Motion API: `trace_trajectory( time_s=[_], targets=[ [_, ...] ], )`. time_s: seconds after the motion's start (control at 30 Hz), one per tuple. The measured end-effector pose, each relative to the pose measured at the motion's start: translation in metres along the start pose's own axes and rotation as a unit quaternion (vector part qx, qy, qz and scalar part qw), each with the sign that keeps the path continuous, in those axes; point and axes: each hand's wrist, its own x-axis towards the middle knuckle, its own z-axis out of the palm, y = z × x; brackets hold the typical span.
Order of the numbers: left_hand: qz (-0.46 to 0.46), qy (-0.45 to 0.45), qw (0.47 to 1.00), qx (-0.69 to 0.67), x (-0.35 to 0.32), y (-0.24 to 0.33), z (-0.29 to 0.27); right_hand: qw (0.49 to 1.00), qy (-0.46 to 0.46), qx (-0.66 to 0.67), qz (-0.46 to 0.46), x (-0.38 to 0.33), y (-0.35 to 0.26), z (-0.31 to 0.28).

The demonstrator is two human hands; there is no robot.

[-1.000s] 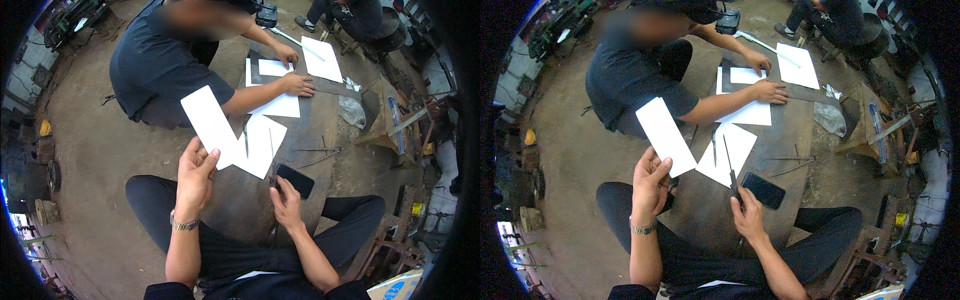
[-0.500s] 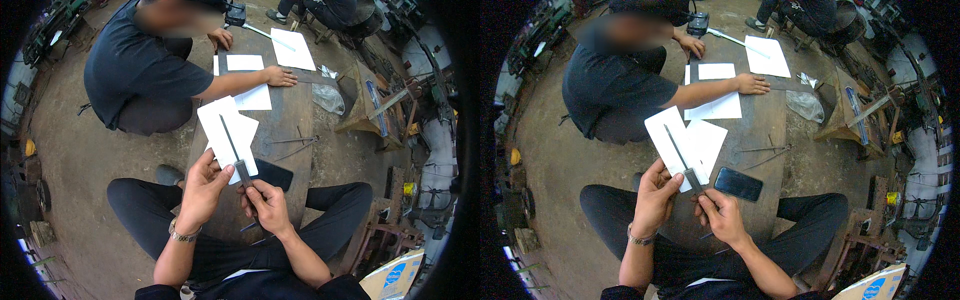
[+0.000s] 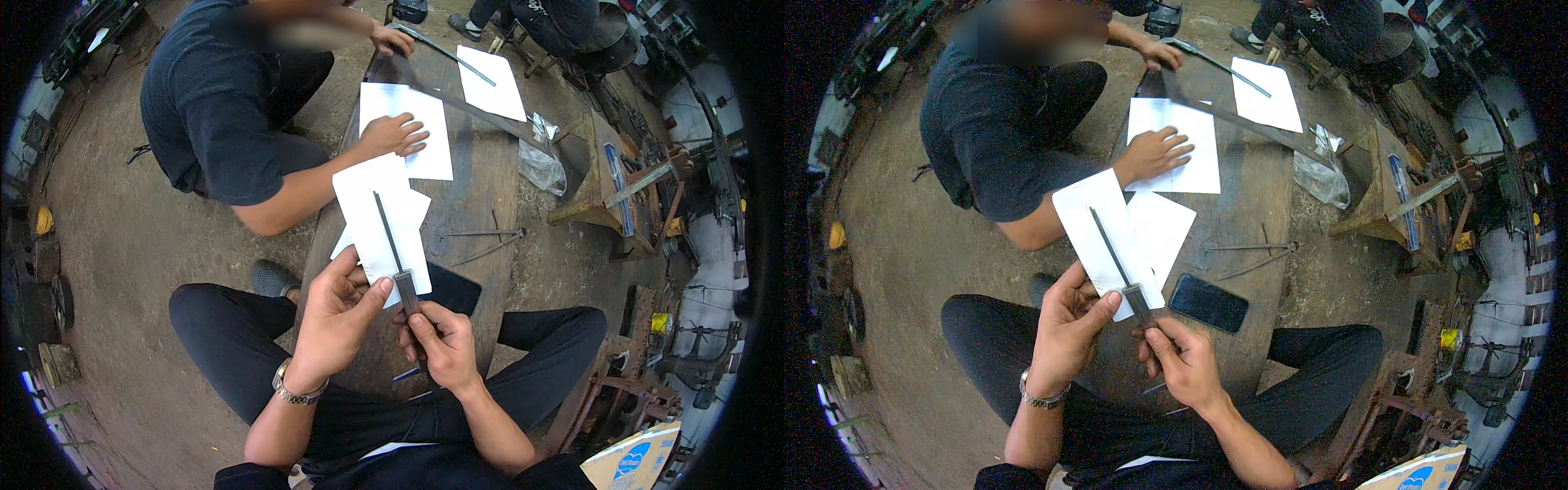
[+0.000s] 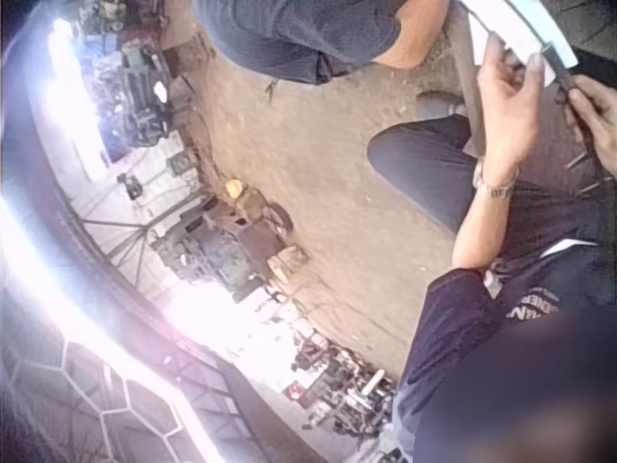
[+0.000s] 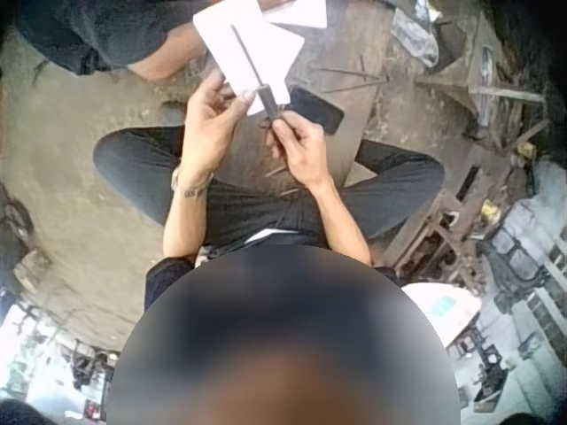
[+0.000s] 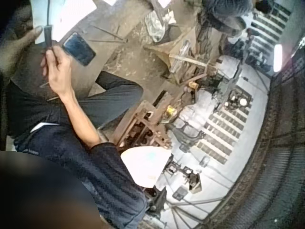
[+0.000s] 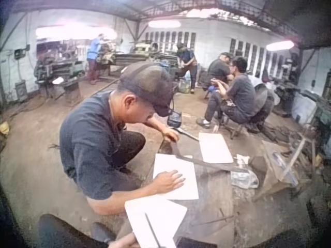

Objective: The person uses a caliper to measure a small rectangular piece of paper and then uses a compass to mark points on it. The person repeats this process on several pieces of paper while another person works nearby.

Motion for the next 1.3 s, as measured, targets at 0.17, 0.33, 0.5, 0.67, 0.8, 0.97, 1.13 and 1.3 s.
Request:
trace_trajectory(
  time_s=[0.17,0.33,0.5,0.67,0.8,0.97,1.13,1.3],
  targets=[
    [0.010,-0.011,1.000,0.007,-0.003,0.001,-0.002,1.000,0.000,0.008,-0.005,0.000,0.001,0.001],
    [0.013,-0.005,1.000,0.017,-0.005,0.004,-0.001,1.000,-0.005,-0.011,-0.016,-0.001,0.000,0.000],
    [0.001,0.004,0.999,0.032,-0.006,0.008,0.001,1.000,-0.007,-0.015,-0.022,-0.001,-0.003,-0.001],
    [0.025,-0.006,0.999,0.026,-0.007,0.011,0.004,0.999,-0.001,-0.021,-0.027,-0.001,-0.005,-0.002],
    [0.016,-0.008,1.000,0.021,-0.008,0.011,0.005,0.999,-0.001,-0.022,-0.034,-0.002,-0.004,-0.002],
    [0.017,-0.009,1.000,0.000,-0.008,0.009,0.006,0.999,-0.002,-0.014,-0.036,-0.001,-0.001,-0.002],
    [0.019,0.010,1.000,0.022,-0.007,0.007,0.008,1.000,0.001,-0.011,-0.019,-0.001,0.002,-0.003],
    [0.021,0.016,0.999,0.028,-0.006,0.005,0.010,1.000,0.004,-0.008,-0.020,-0.001,0.004,-0.003]
  ],
)
